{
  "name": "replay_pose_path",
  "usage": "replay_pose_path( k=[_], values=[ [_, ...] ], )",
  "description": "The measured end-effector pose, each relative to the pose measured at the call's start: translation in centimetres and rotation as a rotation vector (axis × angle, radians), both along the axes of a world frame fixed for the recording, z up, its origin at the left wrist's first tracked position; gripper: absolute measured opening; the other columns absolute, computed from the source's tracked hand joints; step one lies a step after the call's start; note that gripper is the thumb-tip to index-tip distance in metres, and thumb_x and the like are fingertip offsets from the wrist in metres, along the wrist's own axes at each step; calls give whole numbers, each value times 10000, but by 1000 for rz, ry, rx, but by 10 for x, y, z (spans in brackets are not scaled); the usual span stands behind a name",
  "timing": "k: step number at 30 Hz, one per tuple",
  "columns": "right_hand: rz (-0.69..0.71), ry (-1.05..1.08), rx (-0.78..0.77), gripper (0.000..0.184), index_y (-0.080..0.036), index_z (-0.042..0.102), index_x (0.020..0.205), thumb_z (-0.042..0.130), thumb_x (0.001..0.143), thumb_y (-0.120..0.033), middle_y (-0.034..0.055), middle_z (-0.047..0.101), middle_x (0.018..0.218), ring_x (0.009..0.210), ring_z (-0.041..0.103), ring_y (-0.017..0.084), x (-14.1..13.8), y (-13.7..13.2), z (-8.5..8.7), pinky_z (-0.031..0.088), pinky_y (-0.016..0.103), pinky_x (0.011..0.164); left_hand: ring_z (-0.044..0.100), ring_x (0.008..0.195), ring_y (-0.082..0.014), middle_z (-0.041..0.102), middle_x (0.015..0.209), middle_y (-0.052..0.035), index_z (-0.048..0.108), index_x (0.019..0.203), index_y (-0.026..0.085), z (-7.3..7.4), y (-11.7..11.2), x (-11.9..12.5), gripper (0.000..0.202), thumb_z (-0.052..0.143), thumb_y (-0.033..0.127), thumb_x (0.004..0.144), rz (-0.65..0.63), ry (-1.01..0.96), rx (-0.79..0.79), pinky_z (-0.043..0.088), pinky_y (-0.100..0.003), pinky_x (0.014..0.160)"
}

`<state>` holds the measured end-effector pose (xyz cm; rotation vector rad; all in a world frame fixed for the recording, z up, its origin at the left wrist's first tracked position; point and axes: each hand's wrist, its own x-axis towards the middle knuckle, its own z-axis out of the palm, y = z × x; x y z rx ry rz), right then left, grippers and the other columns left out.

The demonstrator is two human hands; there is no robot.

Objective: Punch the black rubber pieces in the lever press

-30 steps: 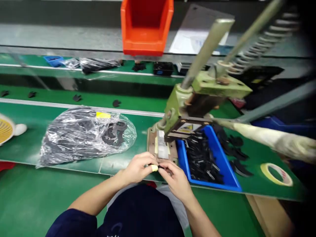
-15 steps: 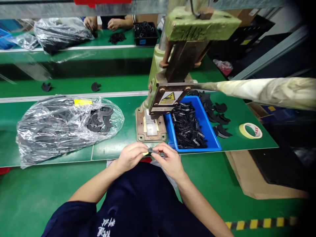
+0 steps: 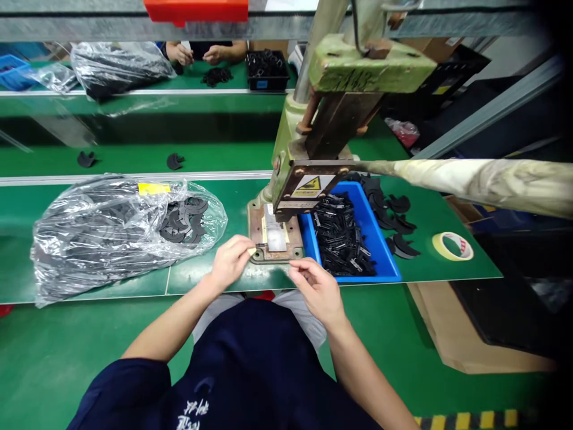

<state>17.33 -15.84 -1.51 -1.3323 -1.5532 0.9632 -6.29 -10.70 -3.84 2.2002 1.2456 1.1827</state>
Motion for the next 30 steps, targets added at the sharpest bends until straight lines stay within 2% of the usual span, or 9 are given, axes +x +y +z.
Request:
replay_pose_path(
  k=[4, 7, 16, 18, 20, 23, 24, 27, 30],
  values=[
    [-22, -4, 7, 172, -245, 717, 970, 632, 894, -374, 25, 700, 918, 809, 654, 138, 17, 3, 3, 549, 286, 750, 676, 927, -165, 711, 982, -73, 720, 1006, 176, -15, 44, 1, 219, 510, 236, 990, 35, 116, -10, 557, -292, 839],
    [-49, -1, 19, 175, -240, 718, 967, 634, 893, -374, 26, 699, 912, 805, 653, 139, 29, 4, 8, 551, 288, 744, 673, 945, -169, 702, 1014, -79, 732, 1034, 179, -22, 65, 9, 263, 477, 228, 995, 14, 209, -9, 550, -282, 853],
    [-234, 43, 104, 223, -207, 700, 970, 660, 869, -402, 43, 682, 893, 761, 653, 140, 59, 16, 28, 573, 284, 674, 615, 976, -195, 635, 1028, -86, 740, 1120, 204, -22, 83, 19, 347, 416, 204, 994, -111, 445, -4, 522, -297, 853],
    [-323, 74, 198, 289, -222, 665, 1097, 657, 870, -401, 71, 677, 1034, 914, 672, 170, 64, 29, 45, 600, 328, 774, 598, 997, -206, 611, 1062, -92, 735, 1146, 203, -20, 85, 21, 360, 426, 169, 966, -118, 458, -7, 521, -305, 850],
    [-373, 130, 404, 406, -251, 611, 1230, 681, 853, -386, 90, 646, 1198, 1122, 643, 210, 65, 44, 72, 594, 392, 909, 586, 997, -207, 591, 1072, -91, 729, 1165, 206, -19, 85, 23, 370, 430, 157, 951, -118, 465, -15, 522, -306, 851],
    [-267, 297, 830, 590, -266, 583, 1312, 755, 782, -457, 71, 564, 1362, 1333, 537, 250, 58, 64, 125, 479, 468, 1110, 579, 986, -195, 579, 1057, -82, 716, 1189, 217, -19, 83, 23, 382, 417, 161, 959, -117, 467, -18, 521, -299, 861],
    [-184, 349, 875, 654, -261, 575, 1328, 763, 760, -524, 62, 552, 1363, 1341, 529, 251, 55, 69, 142, 417, 481, 1164, 579, 987, -193, 577, 1057, -82, 712, 1198, 218, -20, 82, 23, 386, 414, 160, 959, -116, 468, -18, 520, -297, 862],
    [-41, 388, 780, 599, -237, 646, 1098, 693, 730, -707, 36, 604, 1005, 1023, 638, 203, 46, 77, 177, 463, 484, 1087, 581, 976, -194, 575, 1045, -85, 710, 1203, 212, -22, 80, 23, 388, 418, 156, 953, -105, 460, -20, 520, -293, 846],
    [-19, 307, 749, 532, -275, 564, 783, 613, 716, -801, -23, 492, 689, 680, 547, 156, 42, 74, 176, 541, 432, 844, 580, 966, -191, 582, 1041, -82, 711, 1195, 212, -24, 78, 23, 383, 427, 152, 946, -102, 440, -11, 514, -288, 837]
  ],
)
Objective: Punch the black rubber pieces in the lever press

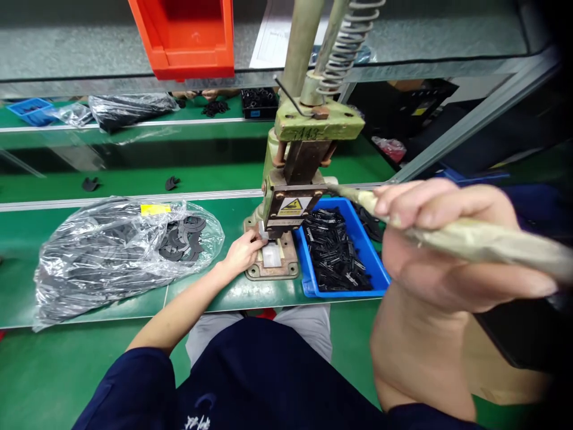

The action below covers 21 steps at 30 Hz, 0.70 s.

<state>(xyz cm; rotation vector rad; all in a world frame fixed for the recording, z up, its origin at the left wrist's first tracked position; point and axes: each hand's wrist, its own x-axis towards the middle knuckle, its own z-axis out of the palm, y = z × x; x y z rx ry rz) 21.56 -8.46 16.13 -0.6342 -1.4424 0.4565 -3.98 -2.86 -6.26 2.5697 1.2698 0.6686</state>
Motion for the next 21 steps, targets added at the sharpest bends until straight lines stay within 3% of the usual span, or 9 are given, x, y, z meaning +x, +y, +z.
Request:
replay_pose_path(
  k=[2, 5, 7, 10, 13, 16, 18, 21],
  values=[
    [-56, -69, 41, 534, -281, 524, 705, 548, 754, -811, -24, 459, 605, 613, 519, 169, -2, -6, -20, 537, 451, 763, 575, 951, -183, 588, 1031, -73, 713, 1179, 217, -1, 0, 0, 382, 424, 142, 941, -5, -10, 10, 509, -281, 836],
    [-234, -94, 174, 403, -283, 497, 661, 535, 844, -640, -15, 474, 568, 639, 565, 205, -10, -16, -65, 530, 526, 799, 571, 935, -177, 598, 1019, -65, 714, 1158, 223, -4, 0, 0, 385, 412, 132, 939, -2, -20, 18, 508, -280, 834],
    [-396, -66, 249, 301, -282, 436, 646, 515, 844, -495, -21, 454, 552, 624, 562, 202, -18, -21, -96, 534, 537, 795, 573, 940, -187, 605, 1032, -73, 716, 1157, 222, -5, 1, 1, 394, 415, 119, 925, -1, -28, 14, 515, -293, 834],
    [-572, -88, 244, 244, -282, 362, 659, 457, 810, -448, -17, 433, 550, 598, 558, 206, -25, -25, -125, 559, 530, 735, 584, 958, -206, 607, 1048, -90, 720, 1155, 214, -5, -1, 2, 410, 423, 98, 898, 1, -52, -7, 527, -323, 849],
    [-569, -86, 219, 256, -285, 366, 673, 441, 800, -494, -9, 432, 563, 602, 565, 224, -23, -27, -134, 563, 557, 730, 597, 1003, -210, 607, 1069, -94, 705, 1183, 192, -1, -5, 1, 420, 432, 91, 881, -27, -87, -44, 530, -333, 899],
    [-539, -74, 219, 425, -293, 370, 668, 403, 773, -703, 9, 434, 566, 604, 571, 256, -17, -26, -136, 549, 581, 699, 605, 1057, -204, 618, 1123, -99, 676, 1219, 173, 8, -10, -14, 393, 457, 119, 897, -2, -114, -80, 526, -327, 950],
    [-571, -80, 227, 528, -299, 348, 676, 311, 742, -821, 16, 419, 561, 595, 573, 273, -15, -23, -139, 539, 586, 672, 614, 1068, -206, 633, 1131, -103, 682, 1191, 168, 17, -13, -34, 349, 475, 139, 912, 138, -82, -104, 521, -325, 966],
    [-584, -44, 282, 491, -299, 331, 691, 270, 777, -778, 12, 397, 567, 585, 561, 266, -16, -19, -144, 530, 570, 669, 636, 1038, -227, 652, 1083, -114, 706, 1106, 160, 32, -17, -74, 273, 508, 182, 919, 502, 89, -171, 520, -336, 948]
  ],
)
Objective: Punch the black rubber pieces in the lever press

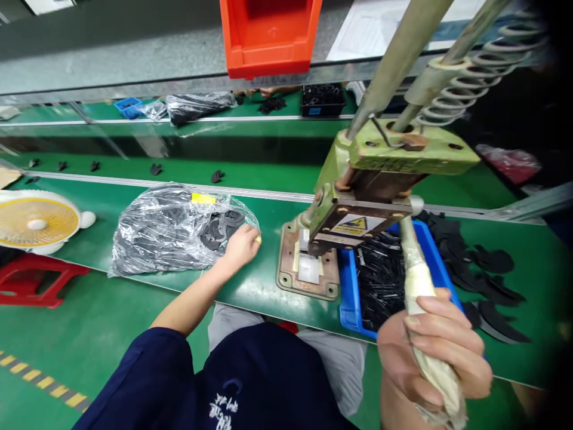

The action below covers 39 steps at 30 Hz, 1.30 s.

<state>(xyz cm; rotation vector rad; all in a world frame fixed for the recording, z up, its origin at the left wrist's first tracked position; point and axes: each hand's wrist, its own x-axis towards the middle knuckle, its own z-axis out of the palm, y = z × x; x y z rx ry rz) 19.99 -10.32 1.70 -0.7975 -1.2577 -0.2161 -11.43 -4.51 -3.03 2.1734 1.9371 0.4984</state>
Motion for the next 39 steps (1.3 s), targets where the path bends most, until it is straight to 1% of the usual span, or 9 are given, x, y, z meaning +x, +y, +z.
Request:
replay_pose_path(
  k=[3, 6, 13, 17, 22, 24, 29, 35, 39],
  values=[
    [41, 39, 36, 345, -294, 332, 683, 368, 786, -622, 9, 382, 574, 588, 548, 255, -3, 2, -1, 522, 562, 682, 655, 1014, -287, 649, 1072, -166, 704, 1068, 117, 11, -2, -36, 286, 550, 310, 924, 304, 227, -168, 527, -377, 900],
    [-12, 20, 7, 288, -291, 284, 694, 400, 755, -548, -2, 355, 562, 547, 523, 245, -5, 2, 3, 534, 551, 641, 666, 1016, -313, 655, 1113, -199, 685, 1076, 95, 10, -2, -54, 351, 582, 384, 905, 393, 328, -315, 523, -378, 871],
    [146, 63, -16, 222, -277, 385, 672, 557, 732, -404, -4, 438, 623, 705, 589, 244, -3, -5, 2, 529, 603, 842, 666, 862, -185, 720, 956, -59, 655, 999, 154, 0, 7, -61, 219, 684, 164, 782, 464, -8, -343, 485, -260, 758],
    [180, 87, 39, 290, -247, 361, 615, 597, 691, -398, -25, 472, 618, 712, 605, 218, -1, 0, -3, 534, 570, 849, 623, 729, -148, 683, 808, -7, 644, 925, 164, 2, 5, -52, 146, 655, 137, 782, 353, -175, -235, 475, -245, 698],
    [240, 150, 137, 334, -224, 367, 552, 663, 612, -365, -47, 546, 604, 694, 634, 196, -1, 8, -2, 538, 502, 825, 630, 944, -196, 678, 950, -65, 671, 836, 178, -7, -3, -43, 225, 514, 30, 770, -38, -50, -45, 490, -288, 869],
    [248, 146, 140, 327, -223, 371, 543, 668, 596, -350, -50, 559, 604, 680, 633, 194, -1, 9, -1, 536, 503, 813, 633, 970, -189, 672, 1019, -83, 680, 842, 177, -13, -6, -45, 286, 453, 11, 786, -85, -47, -37, 495, -281, 886],
    [246, 154, 182, 329, -223, 349, 536, 652, 585, -342, -49, 553, 592, 672, 638, 197, 0, 11, -3, 531, 494, 782, 645, 1011, -200, 681, 1061, -111, 687, 984, 145, -16, -10, -49, 271, 469, 62, 847, 114, -48, -11, 488, -281, 922],
    [255, 166, 220, 342, -227, 339, 530, 659, 571, -341, -44, 542, 577, 664, 631, 195, 0, 14, -6, 528, 475, 766, 701, 926, -262, 734, 924, -125, 689, 976, 163, -7, -5, -29, 300, 586, 435, 901, 368, 97, -357, 494, -310, 808],
    [265, 154, 175, 309, -226, 364, 548, 658, 576, -315, -45, 562, 608, 699, 633, 196, 1, 11, -6, 522, 498, 814, 700, 953, -284, 736, 977, -137, 659, 999, 178, -6, -1, -17, 330, 666, 463, 832, 406, 111, -415, 477, -312, 766]
  ],
)
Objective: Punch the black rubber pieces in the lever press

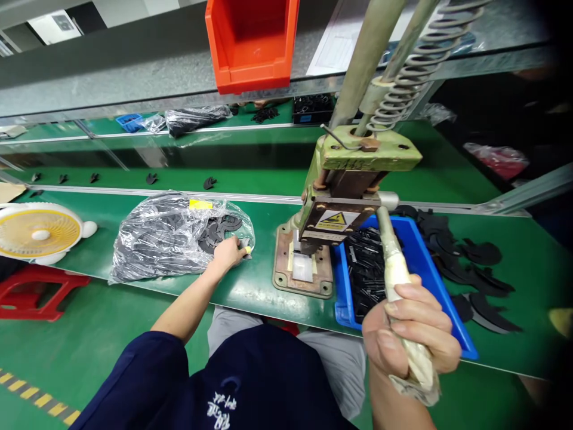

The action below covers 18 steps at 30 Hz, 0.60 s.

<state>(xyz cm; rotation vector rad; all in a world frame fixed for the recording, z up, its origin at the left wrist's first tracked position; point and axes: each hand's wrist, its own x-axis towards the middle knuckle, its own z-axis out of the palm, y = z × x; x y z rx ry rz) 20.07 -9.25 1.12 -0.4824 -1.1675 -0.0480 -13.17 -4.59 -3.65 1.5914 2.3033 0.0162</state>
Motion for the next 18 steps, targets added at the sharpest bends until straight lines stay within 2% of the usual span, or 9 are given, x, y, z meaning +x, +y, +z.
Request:
replay_pose_path(
  k=[3, 6, 8, 10, 13, 18],
  values=[
    [-4, -28, -25, 274, -223, 381, 571, 645, 596, -290, -48, 574, 642, 720, 627, 192, -1, -4, 4, 517, 509, 828, 689, 877, -241, 726, 918, -82, 628, 955, 188, 1, 1, 1, 259, 721, 360, 786, 26, -97, 23, 450, -278, 708],
    [-8, -46, -38, 260, -217, 390, 594, 641, 626, -276, -50, 570, 658, 732, 627, 182, -4, -7, 8, 517, 502, 848, 638, 725, -169, 677, 783, -18, 591, 870, 184, 3, 2, 1, 200, 735, 226, 738, 75, -259, 173, 413, -240, 640],
    [-7, -51, -54, 254, -213, 391, 609, 638, 641, -263, -48, 560, 665, 742, 624, 177, -6, -7, 10, 516, 499, 859, 595, 644, -128, 645, 739, 11, 581, 850, 177, 6, 3, 6, 205, 733, 185, 712, 110, -463, 309, 412, -222, 614],
    [-7, -48, -59, 256, -211, 383, 621, 631, 661, -262, -48, 544, 668, 743, 611, 168, -7, -7, 11, 515, 493, 858, 582, 604, -109, 639, 724, 24, 600, 886, 168, 9, 5, 18, 245, 749, 197, 693, 129, -752, 376, 434, -213, 603],
    [-19, -47, -53, 256, -214, 385, 637, 628, 683, -279, -52, 525, 671, 735, 590, 161, -8, -8, 11, 511, 489, 856, 585, 575, -103, 646, 687, 19, 642, 879, 142, 13, 8, 48, 323, 822, 265, 641, 121, -1106, 304, 451, -209, 568],
    [-12, -74, -116, 187, -228, 444, 663, 627, 682, -263, -50, 537, 682, 770, 600, 182, -6, -13, 11, 509, 519, 888, 530, 501, -68, 606, 599, 31, 598, 710, 128, 15, 18, 98, 401, 918, 296, 536, 126, -1273, 144, 411, -180, 492]
  ],
)
